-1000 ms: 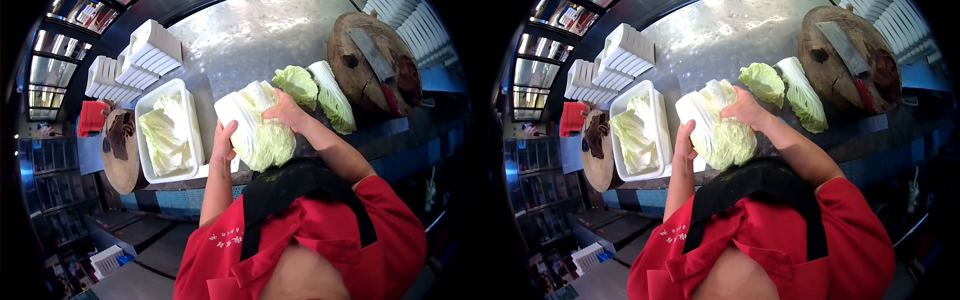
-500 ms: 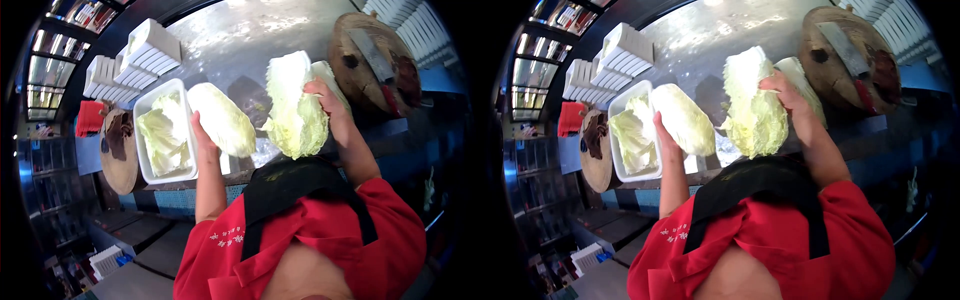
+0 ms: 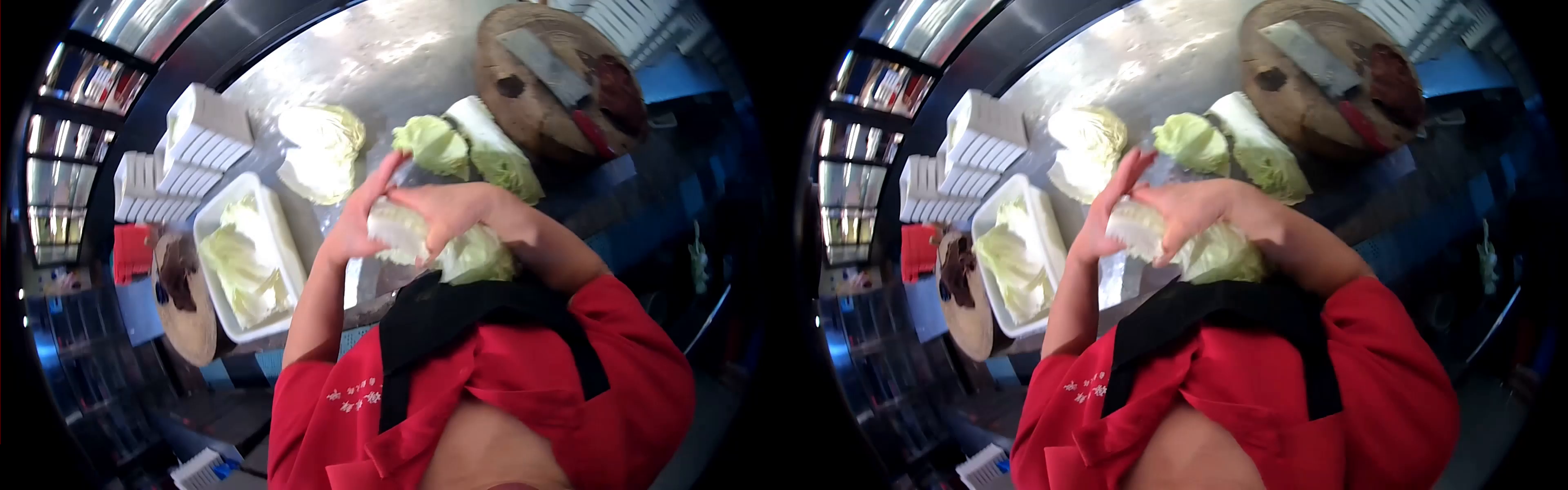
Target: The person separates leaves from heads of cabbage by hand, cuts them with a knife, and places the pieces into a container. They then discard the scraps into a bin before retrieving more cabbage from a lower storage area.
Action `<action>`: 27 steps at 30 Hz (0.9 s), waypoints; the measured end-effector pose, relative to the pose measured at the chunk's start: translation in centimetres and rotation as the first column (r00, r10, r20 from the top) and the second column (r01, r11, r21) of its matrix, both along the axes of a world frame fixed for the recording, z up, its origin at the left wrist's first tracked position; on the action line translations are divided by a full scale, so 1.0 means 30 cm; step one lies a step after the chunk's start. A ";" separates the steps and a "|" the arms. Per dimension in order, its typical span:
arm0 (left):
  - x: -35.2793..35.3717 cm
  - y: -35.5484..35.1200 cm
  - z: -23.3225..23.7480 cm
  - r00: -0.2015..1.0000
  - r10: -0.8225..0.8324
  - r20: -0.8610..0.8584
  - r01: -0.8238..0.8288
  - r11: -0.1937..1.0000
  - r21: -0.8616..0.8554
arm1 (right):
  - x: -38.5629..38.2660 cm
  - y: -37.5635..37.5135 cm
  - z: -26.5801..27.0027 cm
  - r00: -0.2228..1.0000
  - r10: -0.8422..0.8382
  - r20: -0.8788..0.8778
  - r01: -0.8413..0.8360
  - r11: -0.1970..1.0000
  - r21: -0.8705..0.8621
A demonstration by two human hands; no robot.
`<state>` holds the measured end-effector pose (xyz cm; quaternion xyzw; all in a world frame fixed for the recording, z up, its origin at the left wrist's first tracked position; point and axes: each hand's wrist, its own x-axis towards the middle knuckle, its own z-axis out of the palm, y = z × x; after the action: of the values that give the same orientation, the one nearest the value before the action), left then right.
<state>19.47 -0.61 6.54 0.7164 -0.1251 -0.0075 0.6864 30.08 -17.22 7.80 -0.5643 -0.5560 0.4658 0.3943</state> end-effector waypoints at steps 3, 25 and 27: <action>-0.039 -0.050 -0.009 0.994 -0.004 0.114 -0.024 0.969 0.246 | -0.001 -0.051 -0.023 0.951 -0.046 -0.305 0.050 0.999 0.007; -0.434 -0.136 -0.395 0.236 0.680 -0.694 -0.957 0.041 -0.286 | 0.431 -0.482 -0.053 -0.088 -0.799 0.594 0.720 0.361 0.592; -0.427 -0.154 -0.382 0.174 0.692 -0.701 -0.973 0.011 -0.231 | 0.285 -0.419 -0.036 0.119 -0.819 0.561 0.755 0.441 0.484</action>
<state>6.66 -5.23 -4.92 0.3234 0.4876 0.3133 0.7480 38.62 -29.79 6.71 -0.8869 -0.2954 -0.1097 0.3377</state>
